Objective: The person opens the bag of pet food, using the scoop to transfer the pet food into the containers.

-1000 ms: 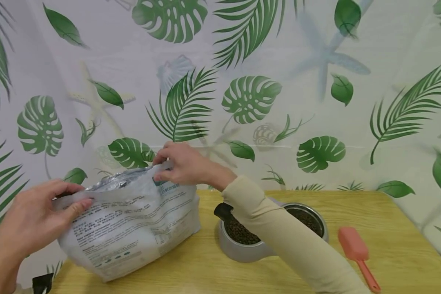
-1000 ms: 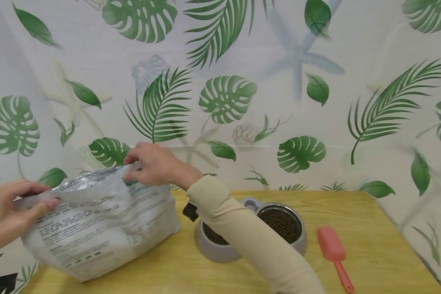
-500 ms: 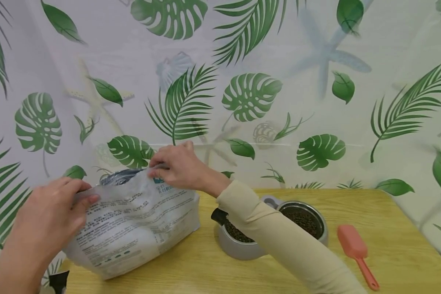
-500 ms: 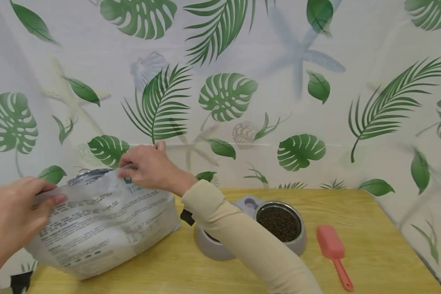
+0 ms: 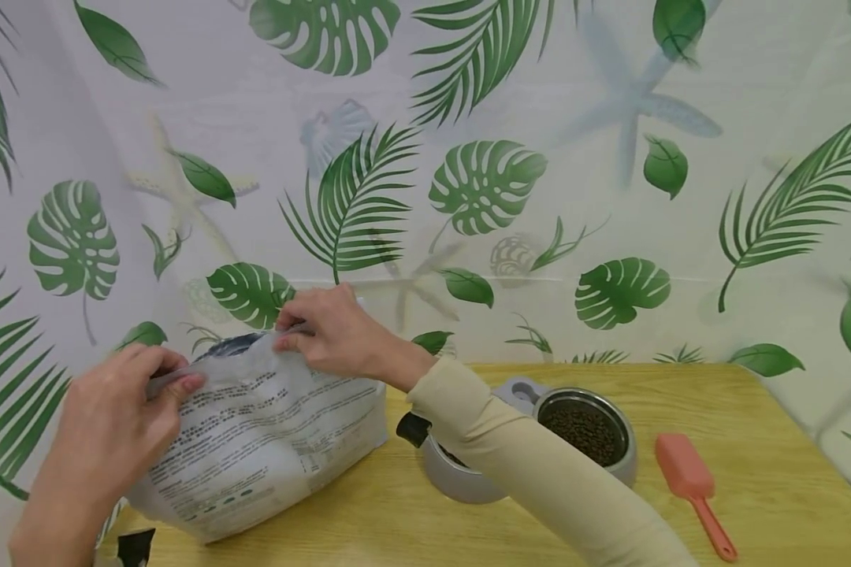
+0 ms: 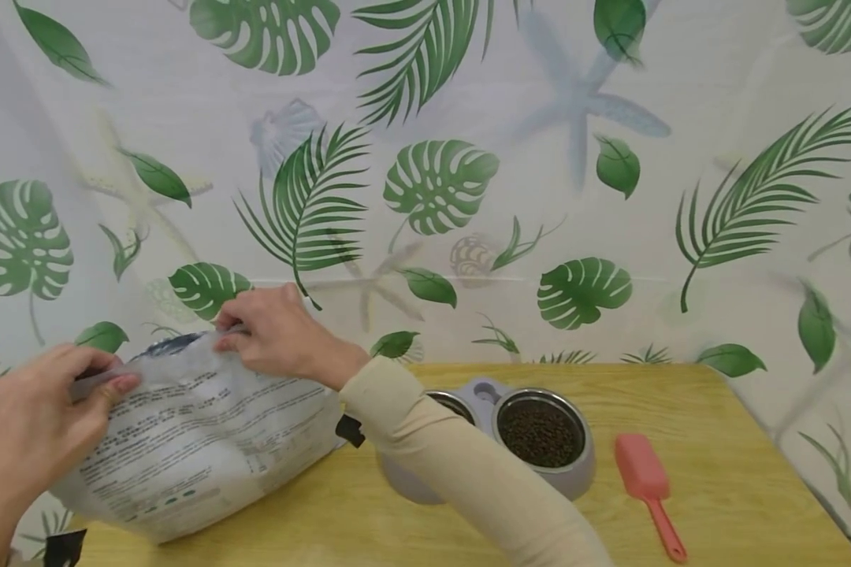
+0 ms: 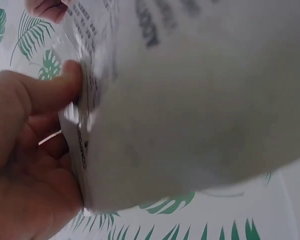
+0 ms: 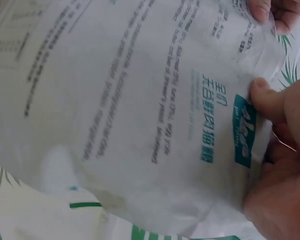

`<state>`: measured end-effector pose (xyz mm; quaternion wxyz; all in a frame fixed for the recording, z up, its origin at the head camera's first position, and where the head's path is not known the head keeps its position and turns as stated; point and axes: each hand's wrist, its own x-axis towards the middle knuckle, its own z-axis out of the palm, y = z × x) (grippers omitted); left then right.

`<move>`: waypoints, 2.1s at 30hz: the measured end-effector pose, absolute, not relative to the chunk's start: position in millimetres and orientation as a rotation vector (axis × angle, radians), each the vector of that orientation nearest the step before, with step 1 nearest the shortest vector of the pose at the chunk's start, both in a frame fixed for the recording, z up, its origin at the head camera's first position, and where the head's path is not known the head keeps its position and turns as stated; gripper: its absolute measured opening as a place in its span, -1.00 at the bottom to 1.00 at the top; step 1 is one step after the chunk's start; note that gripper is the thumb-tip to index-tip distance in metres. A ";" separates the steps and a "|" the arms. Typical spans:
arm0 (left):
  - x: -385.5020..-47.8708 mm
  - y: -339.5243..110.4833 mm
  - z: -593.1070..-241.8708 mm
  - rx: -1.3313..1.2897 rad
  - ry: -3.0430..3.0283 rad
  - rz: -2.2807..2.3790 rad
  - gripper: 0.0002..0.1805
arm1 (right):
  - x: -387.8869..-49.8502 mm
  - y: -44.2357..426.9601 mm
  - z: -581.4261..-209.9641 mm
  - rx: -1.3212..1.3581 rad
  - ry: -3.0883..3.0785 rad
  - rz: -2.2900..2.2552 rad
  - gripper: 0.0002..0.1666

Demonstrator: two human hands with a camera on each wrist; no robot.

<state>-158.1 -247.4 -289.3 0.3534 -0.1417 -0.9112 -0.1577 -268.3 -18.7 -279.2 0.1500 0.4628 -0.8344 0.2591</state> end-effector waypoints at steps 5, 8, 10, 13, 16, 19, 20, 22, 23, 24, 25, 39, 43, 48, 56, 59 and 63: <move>-158.7 -249.9 -289.0 -0.368 -2.442 -0.408 -0.64 | -262.4 -21.9 -273.1 1.392 -2.505 0.751 -0.69; -161.5 -247.9 -290.9 -0.414 -2.377 -0.406 -0.68 | -261.7 -22.9 -273.2 1.419 -2.481 0.849 -0.74; -163.1 -245.2 -292.7 -0.438 -2.308 -0.410 -0.72 | -262.6 -22.7 -275.4 1.432 -2.429 0.914 -0.82; -162.9 -240.5 -295.3 -0.450 -2.249 -0.405 -0.73 | -264.6 -21.7 -279.9 1.475 -2.337 0.935 -0.89; -161.1 -236.3 -295.8 -0.448 -2.250 -0.415 -0.77 | -265.4 -20.0 -281.6 1.510 -2.296 0.886 -0.89; -159.0 -234.8 -295.2 -0.444 -2.275 -0.418 -0.77 | -264.2 -18.6 -279.2 1.534 -2.350 0.832 -0.80; -158.3 -235.1 -294.9 -0.444 -2.285 -0.426 -0.74 | -263.6 -18.4 -278.3 1.540 -2.364 0.815 -0.75; -157.8 -234.9 -294.2 -0.448 -2.297 -0.438 -0.67 | -262.5 -18.1 -277.1 1.541 -2.389 0.804 -0.68; -157.9 -234.2 -293.8 -0.451 -2.298 -0.452 -0.65 | -262.1 -18.1 -277.0 1.536 -2.392 0.803 -0.67; -157.5 -234.3 -294.2 -0.451 -2.297 -0.461 -0.64 | -261.8 -19.3 -277.7 1.534 -2.381 0.803 -0.68; -157.4 -233.9 -294.5 -0.450 -2.294 -0.473 -0.65 | -261.4 -20.3 -278.7 1.529 -2.362 0.816 -0.72; -162.2 -227.8 -298.7 -0.522 -2.201 -0.392 -0.73 | -256.7 -25.4 -282.6 1.506 -2.226 0.700 -0.80; -159.4 -235.1 -297.2 -0.528 -2.233 -0.391 -0.66 | -255.6 -28.5 -282.7 1.560 -2.192 0.763 -0.85; -156.9 -242.8 -298.8 -0.573 -2.170 -0.374 -0.27 | -254.2 -29.4 -284.8 1.569 -2.163 0.685 -0.87; -157.1 -238.5 -300.7 -0.590 -2.175 -0.332 -0.77 | -248.4 -37.7 -284.2 1.571 -2.203 0.624 -0.82; -158.8 -235.2 -302.2 -0.597 -2.166 -0.292 -0.62 | -248.6 -39.8 -286.4 1.556 -2.202 0.650 -0.87; -161.0 -230.6 -303.9 -0.575 -2.136 -0.257 -0.89 | -250.0 -39.7 -288.4 1.566 -2.184 0.628 -0.89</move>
